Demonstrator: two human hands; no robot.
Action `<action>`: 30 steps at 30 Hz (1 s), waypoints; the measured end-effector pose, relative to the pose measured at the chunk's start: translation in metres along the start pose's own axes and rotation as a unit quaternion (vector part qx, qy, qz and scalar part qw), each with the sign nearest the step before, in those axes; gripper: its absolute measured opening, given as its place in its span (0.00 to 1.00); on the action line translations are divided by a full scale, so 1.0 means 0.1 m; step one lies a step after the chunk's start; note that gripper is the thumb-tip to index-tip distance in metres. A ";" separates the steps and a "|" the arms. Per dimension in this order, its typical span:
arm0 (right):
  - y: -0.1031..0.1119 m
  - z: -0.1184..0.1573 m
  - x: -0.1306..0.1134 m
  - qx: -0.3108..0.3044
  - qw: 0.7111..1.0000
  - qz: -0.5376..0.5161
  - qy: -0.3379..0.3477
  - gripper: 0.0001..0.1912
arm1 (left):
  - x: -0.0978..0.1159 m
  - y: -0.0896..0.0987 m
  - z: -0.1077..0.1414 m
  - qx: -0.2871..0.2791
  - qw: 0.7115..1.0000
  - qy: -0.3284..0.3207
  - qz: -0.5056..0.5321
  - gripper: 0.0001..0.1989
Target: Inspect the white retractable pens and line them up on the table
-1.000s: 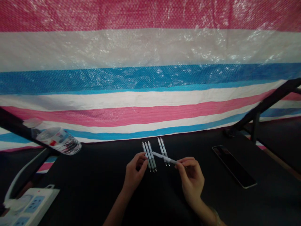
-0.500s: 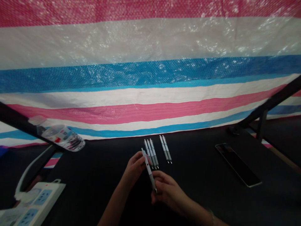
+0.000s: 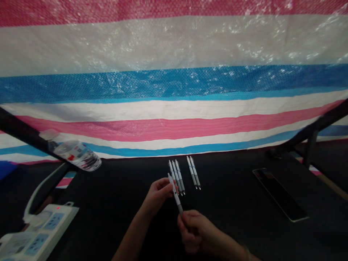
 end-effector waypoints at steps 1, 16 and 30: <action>0.02 -0.01 0.01 0.010 1.000 0.007 0.005 0.22 | 0.01 0.00 0.01 0.001 1.000 -0.002 -0.008 0.16; 0.09 0.06 -0.02 0.137 0.988 0.072 -0.016 0.24 | -0.01 0.00 0.02 0.020 0.999 0.013 -0.039 0.15; 0.17 0.04 0.00 0.191 0.976 0.109 0.006 0.24 | -0.02 -0.03 0.02 0.018 0.999 -0.009 -0.026 0.16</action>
Point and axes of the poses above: each hand's wrist, its own z-axis away from the middle knuckle, its own y-axis out of the back of the hand, x = y × z, the point moved 4 cm from there along -z, towards the middle knuckle, and after that the axes turned 3 degrees about x, right-handed, at the moved point
